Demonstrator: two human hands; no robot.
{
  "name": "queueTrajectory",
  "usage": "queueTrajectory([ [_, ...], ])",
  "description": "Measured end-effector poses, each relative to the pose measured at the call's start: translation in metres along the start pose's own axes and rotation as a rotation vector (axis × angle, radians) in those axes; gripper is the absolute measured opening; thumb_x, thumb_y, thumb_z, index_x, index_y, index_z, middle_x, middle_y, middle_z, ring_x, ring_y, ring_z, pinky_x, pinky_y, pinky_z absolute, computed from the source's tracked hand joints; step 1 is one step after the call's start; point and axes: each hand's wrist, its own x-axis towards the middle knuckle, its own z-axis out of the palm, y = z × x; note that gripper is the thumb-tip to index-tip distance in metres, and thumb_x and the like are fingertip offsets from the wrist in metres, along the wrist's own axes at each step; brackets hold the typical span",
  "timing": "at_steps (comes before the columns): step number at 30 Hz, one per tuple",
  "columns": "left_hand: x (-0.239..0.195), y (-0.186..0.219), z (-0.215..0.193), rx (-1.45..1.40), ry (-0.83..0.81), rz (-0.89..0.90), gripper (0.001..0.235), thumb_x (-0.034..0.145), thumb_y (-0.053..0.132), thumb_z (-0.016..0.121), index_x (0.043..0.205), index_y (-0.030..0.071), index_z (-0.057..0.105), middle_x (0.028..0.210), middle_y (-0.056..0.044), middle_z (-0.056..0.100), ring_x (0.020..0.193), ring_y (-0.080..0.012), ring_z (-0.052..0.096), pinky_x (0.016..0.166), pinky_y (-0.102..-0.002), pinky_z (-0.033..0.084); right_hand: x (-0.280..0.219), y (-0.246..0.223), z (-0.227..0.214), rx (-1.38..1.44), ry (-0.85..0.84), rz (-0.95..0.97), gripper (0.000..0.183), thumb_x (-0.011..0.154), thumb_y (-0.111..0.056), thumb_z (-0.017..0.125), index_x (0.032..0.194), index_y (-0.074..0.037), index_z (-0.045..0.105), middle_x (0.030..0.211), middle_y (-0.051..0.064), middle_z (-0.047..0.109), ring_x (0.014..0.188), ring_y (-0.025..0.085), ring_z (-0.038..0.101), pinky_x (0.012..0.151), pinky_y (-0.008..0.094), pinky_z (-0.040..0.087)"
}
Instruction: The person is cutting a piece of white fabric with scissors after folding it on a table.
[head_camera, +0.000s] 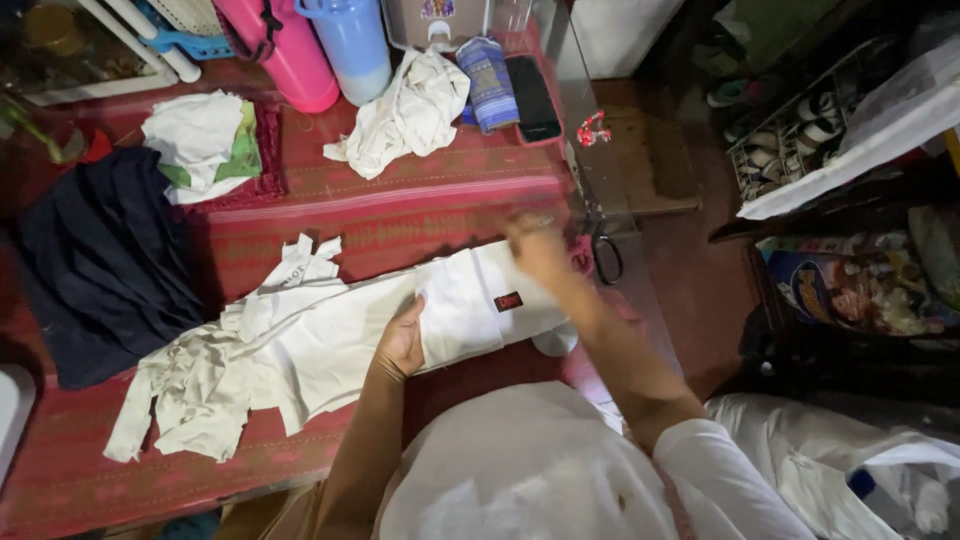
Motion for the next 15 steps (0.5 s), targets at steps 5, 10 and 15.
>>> queueTrajectory([
  [5, -0.005, -0.001, 0.007, 0.006, -0.008, -0.009, 0.06, 0.092, 0.052, 0.07, 0.128, 0.003, 0.07, 0.117, -0.017, 0.075, 0.104, -0.0343, 0.074, 0.1, -0.046, 0.057, -0.005, 0.045, -0.018, -0.039, -0.223, 0.205, 0.035, 0.087, -0.041, 0.066, 0.121, -0.035, 0.07, 0.126, 0.005, 0.064, 0.11, 0.041, 0.068, 0.091, 0.052, 0.056],
  [10, -0.004, 0.0, 0.001, 0.011, -0.029, 0.015, 0.064, 0.092, 0.057, 0.067, 0.131, 0.007, 0.068, 0.121, -0.017, 0.074, 0.107, -0.0348, 0.073, 0.1, -0.047, 0.057, -0.015, 0.036, -0.035, 0.05, -0.082, 0.093, 0.012, 0.085, -0.032, 0.073, 0.097, -0.029, 0.072, 0.099, 0.004, 0.065, 0.092, 0.035, 0.073, 0.081, 0.044, 0.06],
  [15, -0.018, 0.001, 0.015, -0.008, -0.035, 0.051, 0.066, 0.091, 0.058, 0.069, 0.132, 0.007, 0.068, 0.122, -0.016, 0.073, 0.108, -0.0344, 0.072, 0.101, -0.047, 0.057, -0.01, 0.025, -0.077, 0.365, -0.281, 0.32, 0.017, 0.094, -0.031, 0.07, 0.11, -0.026, 0.069, 0.107, 0.009, 0.076, 0.103, 0.034, 0.072, 0.092, 0.048, 0.057],
])
